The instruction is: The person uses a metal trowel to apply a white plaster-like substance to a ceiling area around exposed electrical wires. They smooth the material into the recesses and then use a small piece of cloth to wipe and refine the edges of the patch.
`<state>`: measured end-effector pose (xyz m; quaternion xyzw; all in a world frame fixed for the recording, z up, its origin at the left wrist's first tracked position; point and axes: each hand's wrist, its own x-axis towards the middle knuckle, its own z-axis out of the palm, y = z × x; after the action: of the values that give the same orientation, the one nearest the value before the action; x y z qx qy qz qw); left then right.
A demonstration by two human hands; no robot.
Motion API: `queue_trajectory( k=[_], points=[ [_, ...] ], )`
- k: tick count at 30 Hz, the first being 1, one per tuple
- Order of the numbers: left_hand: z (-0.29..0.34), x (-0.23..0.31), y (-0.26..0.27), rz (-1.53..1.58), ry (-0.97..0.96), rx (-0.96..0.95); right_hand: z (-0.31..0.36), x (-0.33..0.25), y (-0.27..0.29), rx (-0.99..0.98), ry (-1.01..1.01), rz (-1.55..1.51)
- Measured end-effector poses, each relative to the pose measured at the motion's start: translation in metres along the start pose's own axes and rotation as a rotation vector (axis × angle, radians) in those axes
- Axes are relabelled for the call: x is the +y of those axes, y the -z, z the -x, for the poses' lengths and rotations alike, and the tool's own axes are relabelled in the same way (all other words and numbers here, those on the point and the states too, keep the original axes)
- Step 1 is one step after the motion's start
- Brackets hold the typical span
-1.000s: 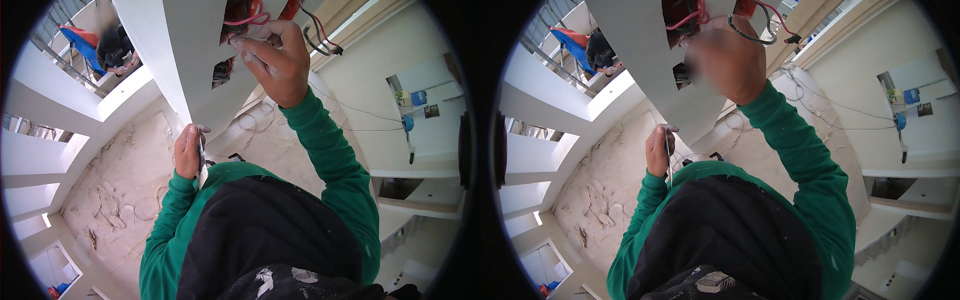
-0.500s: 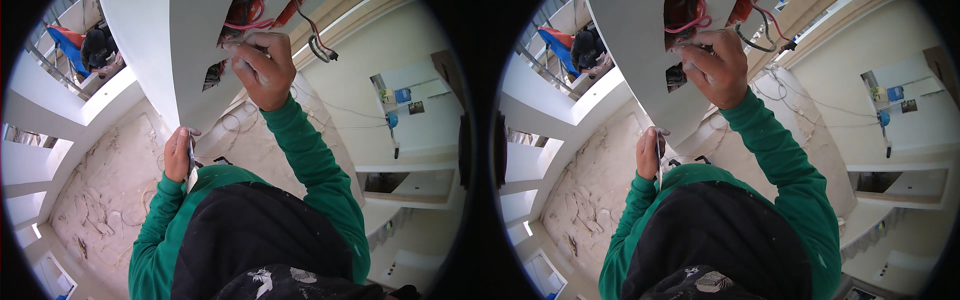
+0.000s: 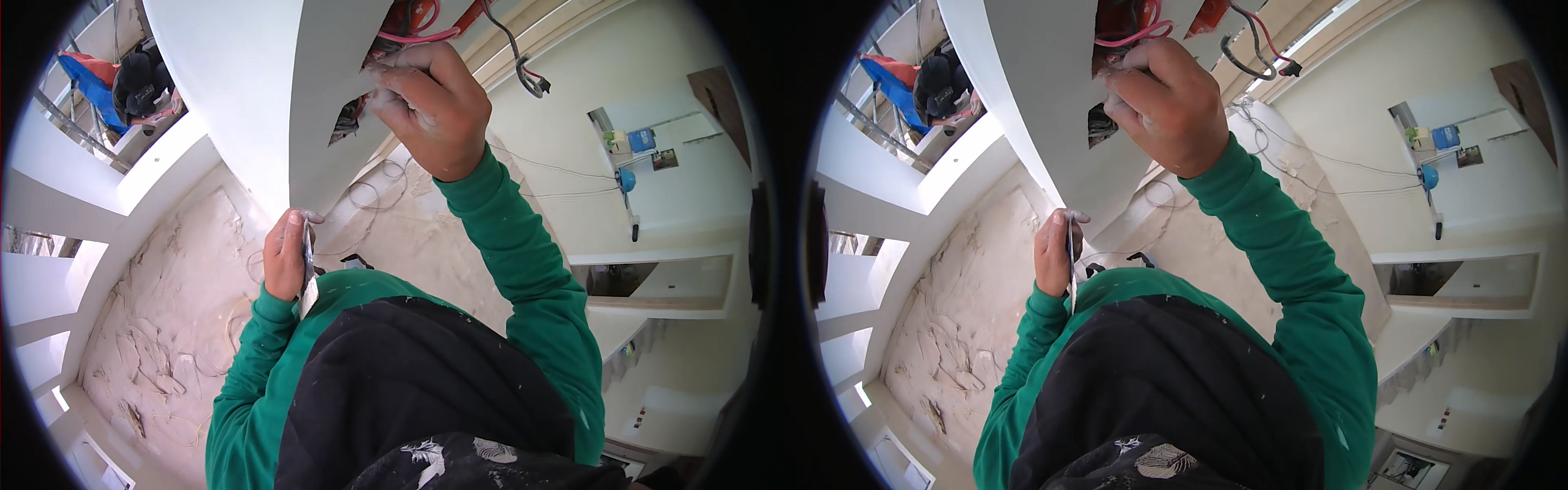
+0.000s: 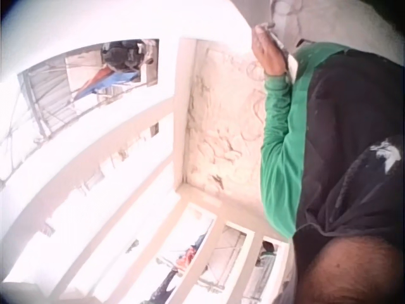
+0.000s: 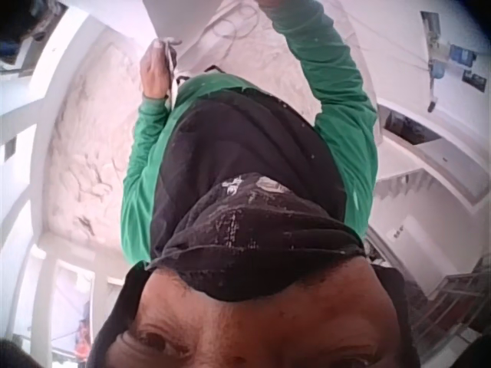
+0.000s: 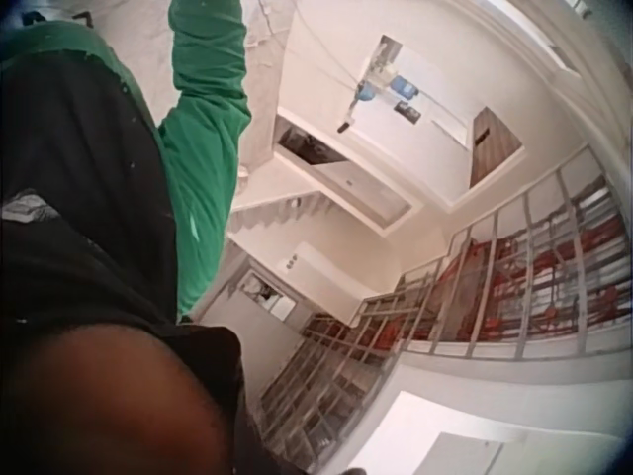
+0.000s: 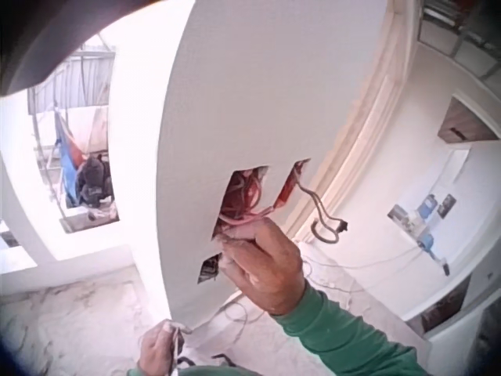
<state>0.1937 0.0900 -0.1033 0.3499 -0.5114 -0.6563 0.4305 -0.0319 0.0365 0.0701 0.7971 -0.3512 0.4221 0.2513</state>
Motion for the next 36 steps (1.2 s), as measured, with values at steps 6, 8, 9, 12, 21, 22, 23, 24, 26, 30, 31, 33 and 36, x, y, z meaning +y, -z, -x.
queue_trajectory(
  k=[6, 8, 9, 12, 21, 22, 23, 24, 26, 30, 31, 33, 36],
  points=[
    [0.001, 0.006, 0.015, 0.007, 0.003, -0.032, -0.001, -0.014, 0.005, -0.074, -0.093, 0.062],
    [0.002, 0.008, 0.023, 0.037, 0.028, -0.044, -0.003, -0.024, 0.004, -0.082, -0.130, 0.078],
    [0.002, 0.008, 0.027, 0.031, 0.025, -0.056, -0.003, -0.025, 0.005, -0.084, -0.129, 0.092],
    [0.001, 0.008, 0.036, 0.019, 0.023, -0.088, -0.003, -0.020, 0.008, -0.085, -0.141, 0.139],
    [-0.001, 0.014, 0.046, 0.020, 0.049, -0.146, -0.002, -0.018, 0.013, -0.097, -0.120, 0.227],
    [-0.001, 0.014, 0.047, 0.016, 0.054, -0.152, -0.003, -0.022, 0.011, -0.093, -0.138, 0.215],
    [-0.002, 0.014, 0.047, 0.013, 0.058, -0.158, -0.005, -0.025, 0.008, -0.088, -0.156, 0.201],
    [-0.002, 0.014, 0.048, 0.009, 0.060, -0.158, -0.005, -0.025, 0.007, -0.090, -0.142, 0.190],
    [-0.001, 0.015, 0.047, 0.001, 0.064, -0.156, -0.005, -0.025, 0.004, -0.094, -0.114, 0.168],
    [-0.001, 0.013, 0.054, 0.005, 0.044, -0.163, -0.007, -0.026, 0.005, -0.102, -0.096, 0.209],
    [-0.001, 0.015, 0.055, 0.011, 0.046, -0.160, -0.007, -0.029, 0.004, -0.100, -0.100, 0.214],
    [0.000, 0.015, 0.057, 0.017, 0.048, -0.157, -0.005, -0.030, 0.005, -0.103, -0.112, 0.225],
    [0.002, 0.014, 0.060, 0.021, 0.052, -0.155, -0.003, -0.022, 0.011, -0.098, -0.119, 0.242]
  ],
)
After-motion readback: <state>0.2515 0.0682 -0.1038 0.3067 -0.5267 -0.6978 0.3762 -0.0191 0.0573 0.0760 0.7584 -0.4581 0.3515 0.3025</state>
